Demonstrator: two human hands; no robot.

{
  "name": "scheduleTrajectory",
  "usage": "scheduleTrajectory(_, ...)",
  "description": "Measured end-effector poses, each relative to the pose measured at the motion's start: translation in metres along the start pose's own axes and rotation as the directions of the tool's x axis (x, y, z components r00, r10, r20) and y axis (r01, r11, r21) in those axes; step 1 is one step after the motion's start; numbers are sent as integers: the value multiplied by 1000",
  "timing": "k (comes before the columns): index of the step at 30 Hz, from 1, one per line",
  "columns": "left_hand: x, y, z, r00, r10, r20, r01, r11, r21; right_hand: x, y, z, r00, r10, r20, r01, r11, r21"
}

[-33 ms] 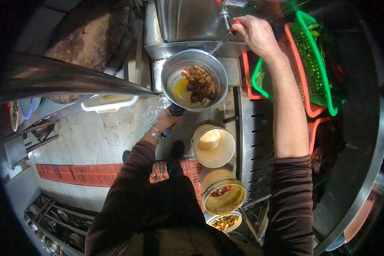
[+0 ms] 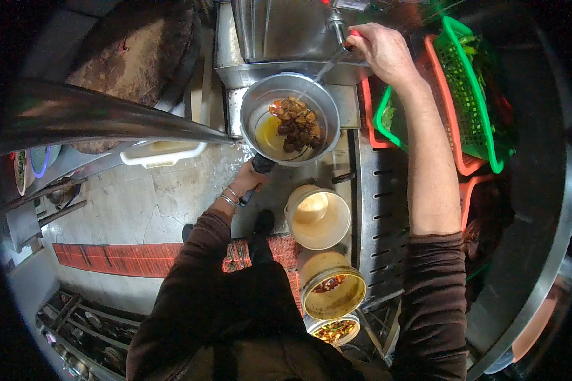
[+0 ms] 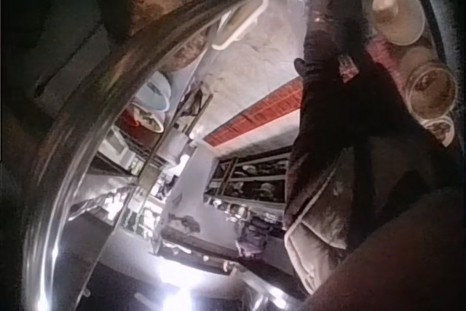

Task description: The person uses chopsticks to transfer cooked meat from a metal bowl into a larger pot, then carries the pot to a sink and adds water. The person walks between a dining area and a commercial kitchen while handling the bowl and pot.

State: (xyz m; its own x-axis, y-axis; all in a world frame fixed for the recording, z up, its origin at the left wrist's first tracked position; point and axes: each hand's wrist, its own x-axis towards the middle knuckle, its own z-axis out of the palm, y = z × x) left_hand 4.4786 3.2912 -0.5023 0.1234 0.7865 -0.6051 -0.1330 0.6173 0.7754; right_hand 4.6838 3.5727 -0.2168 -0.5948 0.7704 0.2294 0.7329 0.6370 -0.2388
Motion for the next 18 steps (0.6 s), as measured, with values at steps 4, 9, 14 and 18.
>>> scheduleTrajectory(4, 3, 1, -4, 1000, 17, 23, -17, 1000, 23, 0, 0, -3, 999, -13, 31, 16, 997, -75)
scheduleTrajectory(9, 12, -8, -12, 1000, 5, -5, -4, 994, 113, 1, -1, -1, 998, -57, 9, 57, 996, -71)
scheduleTrajectory(14, 4, -38, 6, 981, 146, -128, -107, 957, 269, -4, -1, -2, 999, -41, 13, 42, 997, -69)
scheduleTrajectory(18, 7, -68, 45, 918, 295, -264, -221, 935, 278, -3, 2, 1, 994, -105, -34, 104, 994, -31)
